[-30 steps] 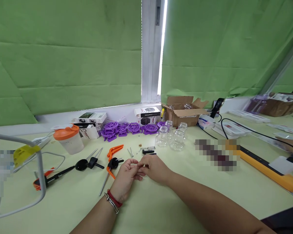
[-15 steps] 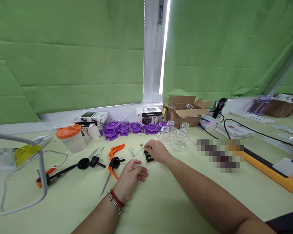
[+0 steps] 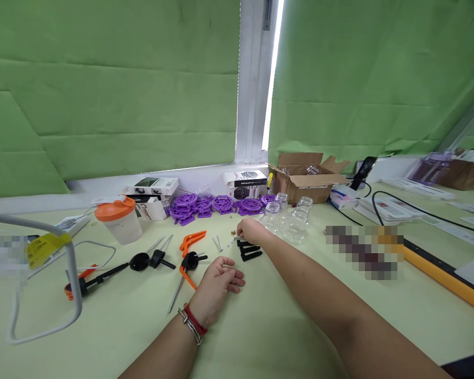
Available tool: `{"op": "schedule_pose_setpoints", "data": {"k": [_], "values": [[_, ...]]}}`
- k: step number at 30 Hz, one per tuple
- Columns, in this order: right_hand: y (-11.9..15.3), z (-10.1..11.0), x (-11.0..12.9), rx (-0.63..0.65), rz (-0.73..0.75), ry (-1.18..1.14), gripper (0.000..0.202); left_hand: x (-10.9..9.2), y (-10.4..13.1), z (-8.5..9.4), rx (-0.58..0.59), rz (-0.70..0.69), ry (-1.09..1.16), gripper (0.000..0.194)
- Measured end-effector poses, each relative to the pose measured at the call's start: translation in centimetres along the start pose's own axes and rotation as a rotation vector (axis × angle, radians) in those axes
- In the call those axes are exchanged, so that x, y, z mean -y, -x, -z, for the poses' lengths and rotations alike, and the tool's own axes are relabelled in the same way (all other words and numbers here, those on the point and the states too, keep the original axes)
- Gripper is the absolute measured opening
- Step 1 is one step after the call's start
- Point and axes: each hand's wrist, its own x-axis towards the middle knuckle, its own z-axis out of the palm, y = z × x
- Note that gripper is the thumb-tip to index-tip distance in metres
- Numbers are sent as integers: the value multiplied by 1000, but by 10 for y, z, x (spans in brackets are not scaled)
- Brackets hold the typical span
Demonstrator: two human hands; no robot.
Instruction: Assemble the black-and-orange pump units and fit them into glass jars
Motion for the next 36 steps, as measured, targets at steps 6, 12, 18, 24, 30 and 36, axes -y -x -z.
{"op": "schedule_pose_setpoints", "data": {"k": [6,12,18,24,30,36], "values": [[0,3,0,33,-11,23,25,2,0,1,11,-13,-16,15],[1,1,-2,27,-7,3,26,0,0,1,11,-7,-25,14],[1,1,-5,-22,8,-53,23,3,-1,-1,21,-15,-56,13],[20,5,14,-98,80,-153,23,-11,-1,21,-317,-387,-581,12],[46,-20,66,-16,104,-632,25,-43,1,79,-815,-147,-1125,18],[48,-48,109,140,-249,-1120,15,-34,-6,97,-586,3,-1119,16]]}}
